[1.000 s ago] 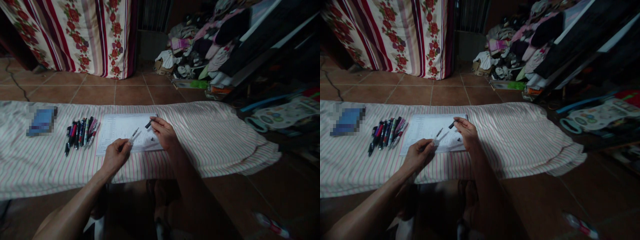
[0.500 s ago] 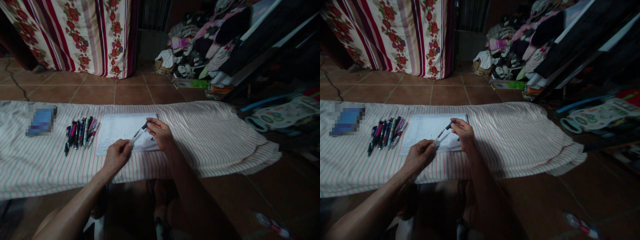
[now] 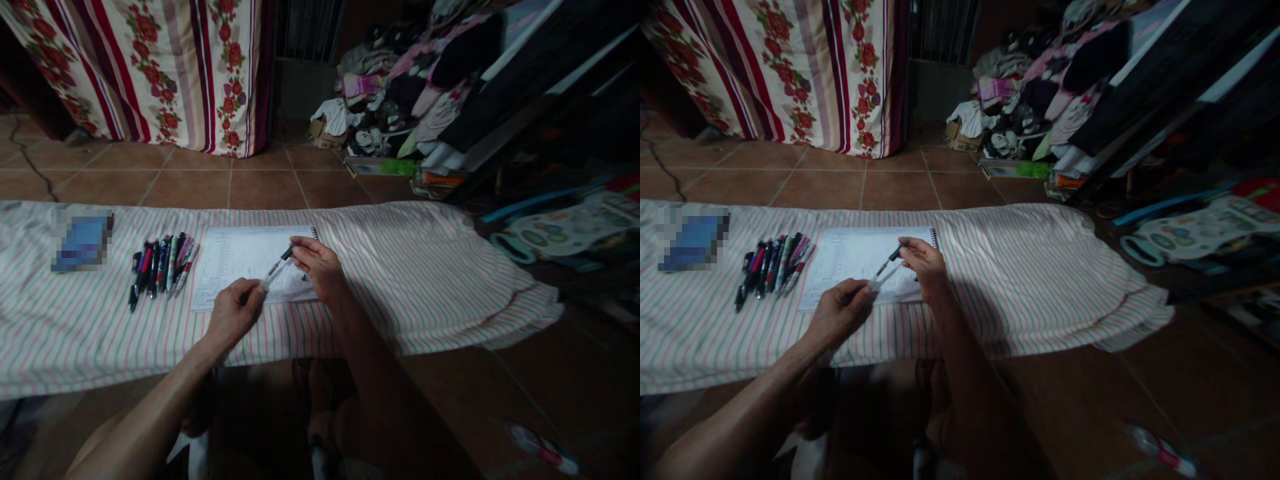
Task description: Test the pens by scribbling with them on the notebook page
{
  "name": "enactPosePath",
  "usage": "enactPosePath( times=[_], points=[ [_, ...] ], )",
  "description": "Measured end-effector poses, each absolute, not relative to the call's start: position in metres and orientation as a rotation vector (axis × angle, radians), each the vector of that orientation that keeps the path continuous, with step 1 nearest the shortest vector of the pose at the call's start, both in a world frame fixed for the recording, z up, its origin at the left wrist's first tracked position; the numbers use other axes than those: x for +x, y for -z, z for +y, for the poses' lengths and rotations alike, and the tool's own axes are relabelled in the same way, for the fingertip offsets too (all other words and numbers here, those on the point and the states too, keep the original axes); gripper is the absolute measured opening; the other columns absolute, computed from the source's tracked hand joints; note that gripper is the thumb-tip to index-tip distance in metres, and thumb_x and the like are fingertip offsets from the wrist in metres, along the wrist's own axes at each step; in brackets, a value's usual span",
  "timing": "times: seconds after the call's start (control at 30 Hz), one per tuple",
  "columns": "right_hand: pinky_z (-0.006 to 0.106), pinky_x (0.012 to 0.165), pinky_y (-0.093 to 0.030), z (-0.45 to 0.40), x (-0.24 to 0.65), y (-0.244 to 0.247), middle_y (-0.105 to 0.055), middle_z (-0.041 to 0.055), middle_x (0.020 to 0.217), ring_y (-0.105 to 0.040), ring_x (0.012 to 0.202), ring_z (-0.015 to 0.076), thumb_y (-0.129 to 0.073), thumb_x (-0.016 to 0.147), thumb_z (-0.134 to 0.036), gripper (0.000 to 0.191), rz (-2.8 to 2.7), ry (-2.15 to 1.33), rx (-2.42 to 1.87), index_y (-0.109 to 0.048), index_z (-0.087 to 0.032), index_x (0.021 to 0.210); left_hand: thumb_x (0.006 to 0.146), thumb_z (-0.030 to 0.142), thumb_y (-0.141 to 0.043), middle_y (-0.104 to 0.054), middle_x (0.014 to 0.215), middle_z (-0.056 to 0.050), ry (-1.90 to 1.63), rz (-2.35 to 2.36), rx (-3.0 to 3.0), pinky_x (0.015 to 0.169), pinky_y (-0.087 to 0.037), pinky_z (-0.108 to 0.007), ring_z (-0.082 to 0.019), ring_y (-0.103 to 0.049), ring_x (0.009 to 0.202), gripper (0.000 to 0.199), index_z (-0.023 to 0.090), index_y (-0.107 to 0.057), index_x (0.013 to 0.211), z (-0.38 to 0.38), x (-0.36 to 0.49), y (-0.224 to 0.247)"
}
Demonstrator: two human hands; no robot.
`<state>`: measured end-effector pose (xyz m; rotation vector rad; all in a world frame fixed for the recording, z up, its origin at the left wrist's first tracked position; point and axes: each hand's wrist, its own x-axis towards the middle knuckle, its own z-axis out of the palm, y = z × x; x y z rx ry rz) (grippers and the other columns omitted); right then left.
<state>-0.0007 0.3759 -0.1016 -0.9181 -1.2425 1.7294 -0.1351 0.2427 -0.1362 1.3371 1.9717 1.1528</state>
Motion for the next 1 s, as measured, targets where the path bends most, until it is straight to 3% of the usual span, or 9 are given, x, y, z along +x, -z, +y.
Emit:
enactPosePath(
  times=[1.0],
  points=[
    [0.023, 0.063, -0.045, 0.3746, -0.0028, 0.1033, -0.064, 0.0007, 0.078, -0.061, 0.073, 0.0125, -0.072, 0.064, -0.036, 0.032, -1.225, -1.668, -0.936, -0.067, -0.021, 0.093, 0.084, 0.044, -0.05, -0.067, 0.076, -0.004, -1.189, 1.948, 1.312, 0.062, -0.046, -0.027, -0.017, -0.061, 0.07, 0.033, 0.018, -0.068, 0.093, 0.2432, -0.135, 0.1385]
  ],
)
